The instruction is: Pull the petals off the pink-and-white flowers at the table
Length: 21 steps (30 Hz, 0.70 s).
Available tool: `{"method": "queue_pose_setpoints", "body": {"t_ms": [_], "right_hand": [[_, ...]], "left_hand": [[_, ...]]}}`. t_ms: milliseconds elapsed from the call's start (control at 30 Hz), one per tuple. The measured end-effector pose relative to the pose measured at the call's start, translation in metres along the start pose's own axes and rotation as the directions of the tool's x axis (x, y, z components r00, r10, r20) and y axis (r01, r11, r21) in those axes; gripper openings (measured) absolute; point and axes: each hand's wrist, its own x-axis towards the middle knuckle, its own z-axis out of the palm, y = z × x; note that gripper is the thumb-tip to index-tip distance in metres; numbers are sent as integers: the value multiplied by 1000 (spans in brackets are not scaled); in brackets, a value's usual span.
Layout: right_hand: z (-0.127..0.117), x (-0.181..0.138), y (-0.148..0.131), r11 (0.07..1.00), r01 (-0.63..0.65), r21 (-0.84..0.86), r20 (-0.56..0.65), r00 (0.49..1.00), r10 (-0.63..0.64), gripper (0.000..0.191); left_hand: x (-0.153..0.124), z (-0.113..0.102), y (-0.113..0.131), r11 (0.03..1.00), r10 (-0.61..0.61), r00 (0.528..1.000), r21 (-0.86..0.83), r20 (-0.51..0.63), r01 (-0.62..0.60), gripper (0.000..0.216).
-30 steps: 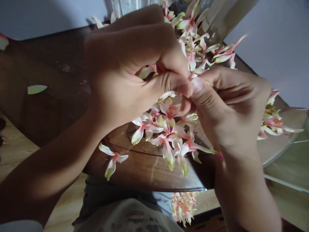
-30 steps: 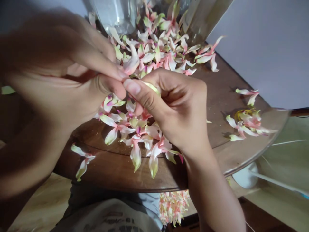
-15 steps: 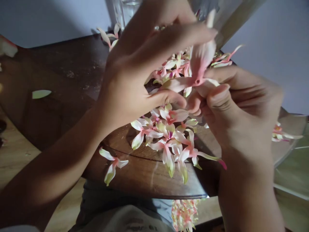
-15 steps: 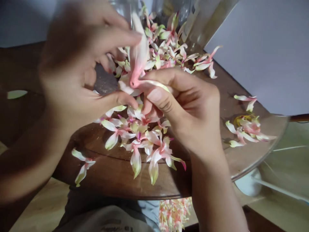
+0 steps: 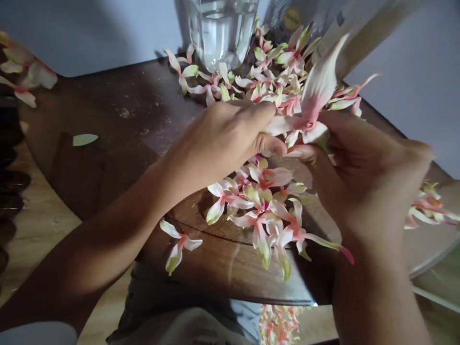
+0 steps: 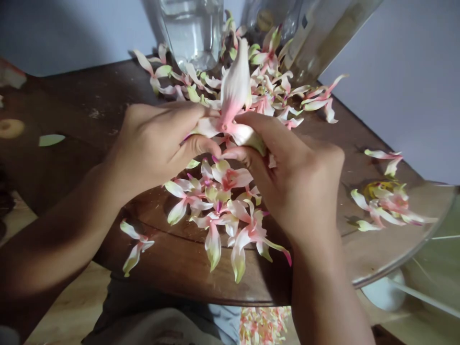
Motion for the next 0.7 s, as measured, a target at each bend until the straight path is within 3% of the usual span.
{"method": "queue_pose_setpoints", "body": {"t_ms": [100, 333, 467, 567, 700], "right_hand": [[3, 1, 0, 988, 71, -141, 29, 997, -67, 19], [10, -1, -6, 993, 68, -94, 96, 994, -59, 32], [9, -1, -7, 999, 8, 31, 135, 991, -12, 35], [5, 2, -5, 967, -105, 230, 211, 976, 55, 27], [0, 5, -3, 753, -342, 562, 349, 924, 159, 21]], "left_hand": [[-1, 2, -3, 991, 79, 997, 106, 22, -81, 22], [-1, 1, -2, 984, -69, 976, 174, 206, 33, 17], [-1, -2, -3, 990, -6, 977, 139, 214, -24, 20], [-1, -4, -3, 991, -22, 982, 133, 190, -4, 22], [0, -7, -4, 994, -35, 979, 106, 203, 14, 14]]}}
